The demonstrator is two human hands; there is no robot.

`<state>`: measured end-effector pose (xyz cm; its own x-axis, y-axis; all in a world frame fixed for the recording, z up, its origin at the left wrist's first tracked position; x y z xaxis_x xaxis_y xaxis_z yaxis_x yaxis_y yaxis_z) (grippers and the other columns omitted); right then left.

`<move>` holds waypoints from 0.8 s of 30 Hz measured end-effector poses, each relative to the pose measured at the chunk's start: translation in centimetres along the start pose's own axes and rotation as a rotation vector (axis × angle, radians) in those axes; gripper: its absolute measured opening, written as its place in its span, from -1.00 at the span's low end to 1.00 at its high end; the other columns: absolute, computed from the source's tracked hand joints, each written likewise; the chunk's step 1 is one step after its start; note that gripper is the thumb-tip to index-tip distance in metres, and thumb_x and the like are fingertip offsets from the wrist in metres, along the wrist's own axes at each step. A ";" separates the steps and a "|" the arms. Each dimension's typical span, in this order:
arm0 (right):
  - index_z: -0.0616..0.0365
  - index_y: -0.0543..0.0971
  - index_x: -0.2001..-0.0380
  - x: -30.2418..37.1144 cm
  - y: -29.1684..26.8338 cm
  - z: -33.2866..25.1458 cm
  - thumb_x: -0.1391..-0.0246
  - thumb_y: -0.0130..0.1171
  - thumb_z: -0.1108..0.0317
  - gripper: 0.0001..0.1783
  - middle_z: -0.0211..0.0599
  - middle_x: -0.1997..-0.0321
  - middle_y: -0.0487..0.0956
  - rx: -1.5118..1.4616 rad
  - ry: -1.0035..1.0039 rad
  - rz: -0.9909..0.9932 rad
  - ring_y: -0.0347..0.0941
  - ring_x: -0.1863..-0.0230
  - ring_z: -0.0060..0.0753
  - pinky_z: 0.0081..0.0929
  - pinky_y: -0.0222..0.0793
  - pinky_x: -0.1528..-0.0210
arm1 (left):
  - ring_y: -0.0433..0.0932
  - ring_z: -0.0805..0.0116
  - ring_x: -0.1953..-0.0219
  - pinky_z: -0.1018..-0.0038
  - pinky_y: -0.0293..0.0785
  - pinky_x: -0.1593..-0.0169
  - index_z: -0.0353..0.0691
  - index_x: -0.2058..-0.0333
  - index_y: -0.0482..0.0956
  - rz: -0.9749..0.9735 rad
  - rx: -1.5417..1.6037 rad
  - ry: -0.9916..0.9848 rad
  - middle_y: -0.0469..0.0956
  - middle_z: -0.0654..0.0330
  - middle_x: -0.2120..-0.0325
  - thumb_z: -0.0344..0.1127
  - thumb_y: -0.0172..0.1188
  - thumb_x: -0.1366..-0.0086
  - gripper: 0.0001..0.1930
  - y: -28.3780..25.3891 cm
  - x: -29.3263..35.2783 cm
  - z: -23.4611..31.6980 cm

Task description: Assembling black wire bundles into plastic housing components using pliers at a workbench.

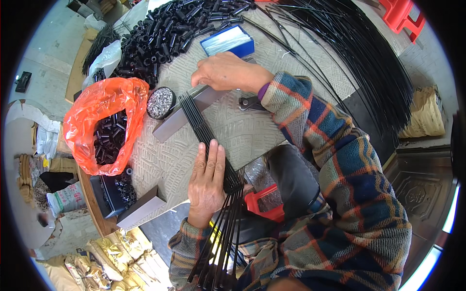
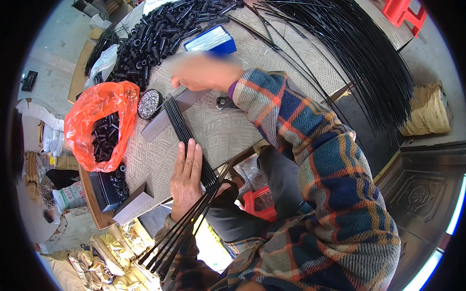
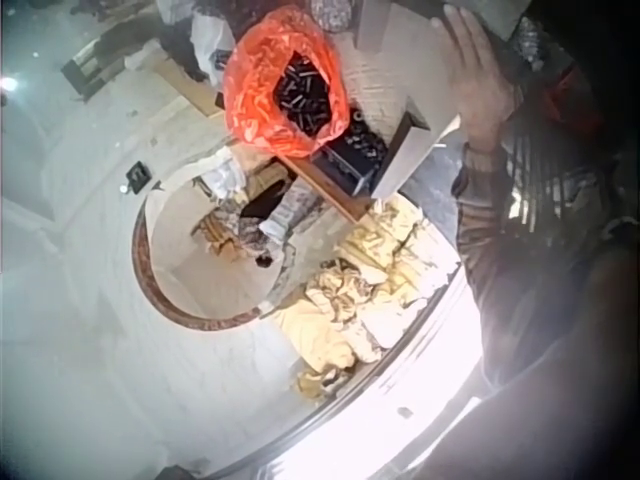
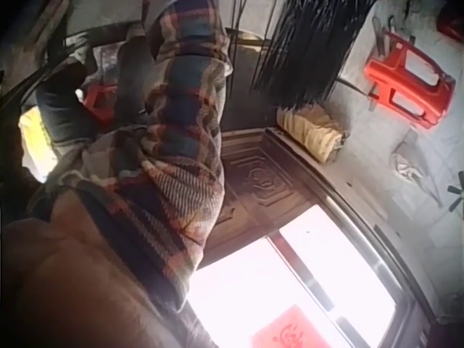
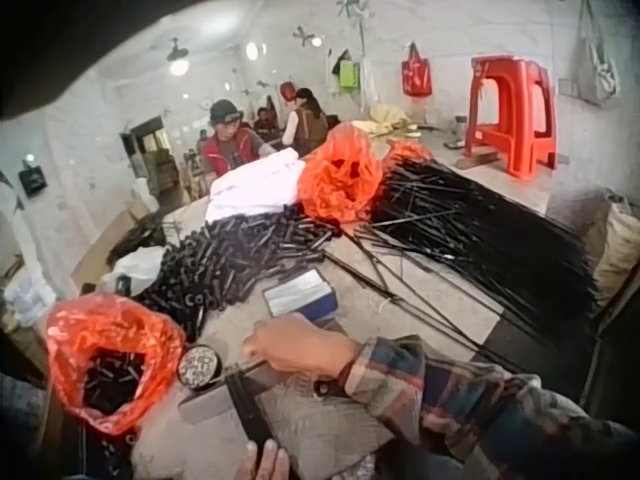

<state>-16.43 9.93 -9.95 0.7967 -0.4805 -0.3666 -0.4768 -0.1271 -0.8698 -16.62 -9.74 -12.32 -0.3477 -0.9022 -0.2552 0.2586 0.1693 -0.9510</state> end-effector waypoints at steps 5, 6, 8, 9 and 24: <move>-0.08 0.57 0.36 0.1 0.2 -0.1 0.00 0.04 0.36 -0.86 -0.32 0.35 0.54 -0.003 0.018 -0.049 0.49 0.30 -0.13 -0.22 0.36 0.32 | 0.16 -0.14 -0.18 0.21 0.15 -0.18 -0.45 -0.06 0.26 0.011 0.001 0.003 0.22 -0.12 -0.11 0.16 0.18 0.03 -0.16 0.1 0.1 -0.1; -0.08 0.57 0.36 0.0 0.3 -0.1 0.00 0.04 0.36 -0.85 -0.33 0.35 0.54 0.000 0.024 -0.049 0.49 0.30 -0.13 -0.22 0.37 0.32 | 0.16 -0.14 -0.18 0.21 0.15 -0.18 -0.45 -0.06 0.26 0.010 0.002 0.003 0.22 -0.12 -0.11 0.16 0.18 0.03 -0.16 0.1 0.1 0.0; -0.10 0.57 0.36 -0.1 0.4 -0.2 0.01 0.04 0.36 -0.85 -0.33 0.35 0.54 0.011 0.019 -0.044 0.49 0.31 -0.13 -0.22 0.37 0.33 | 0.16 -0.14 -0.18 0.22 0.15 -0.18 -0.45 -0.06 0.26 0.022 0.007 0.006 0.21 -0.13 -0.12 0.10 0.17 0.00 -0.20 0.0 0.0 0.0; -0.11 0.58 0.36 -0.2 0.4 -0.3 0.01 0.04 0.36 -0.84 -0.33 0.35 0.54 0.022 0.012 -0.039 0.49 0.31 -0.13 -0.22 0.37 0.34 | 0.16 -0.14 -0.18 0.22 0.15 -0.18 -0.45 -0.06 0.26 0.021 0.007 0.006 0.21 -0.13 -0.12 0.10 0.17 0.00 -0.20 0.0 0.0 0.0; 0.04 0.46 0.50 -0.5 0.6 -1.2 0.03 0.00 0.39 -0.95 -0.32 0.43 0.50 0.041 -0.122 0.093 0.47 0.39 -0.13 -0.25 0.32 0.44 | 0.13 -0.25 -0.17 0.12 0.17 -0.15 -0.53 -0.06 0.22 -0.041 -0.070 0.061 0.19 -0.26 -0.09 0.11 0.36 0.21 -0.02 0.8 0.0 0.0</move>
<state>-17.58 9.08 -9.91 0.7904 -0.3793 -0.4811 -0.5367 -0.0500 -0.8423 -16.38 -9.65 -13.11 -0.4119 -0.8832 -0.2244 0.1806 0.1622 -0.9701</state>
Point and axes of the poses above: each hand's wrist, its own x-axis away from the middle knuckle, its own y-axis out of the palm, z = x × y, the point moved 10 cm from there along -x, towards the middle knuckle
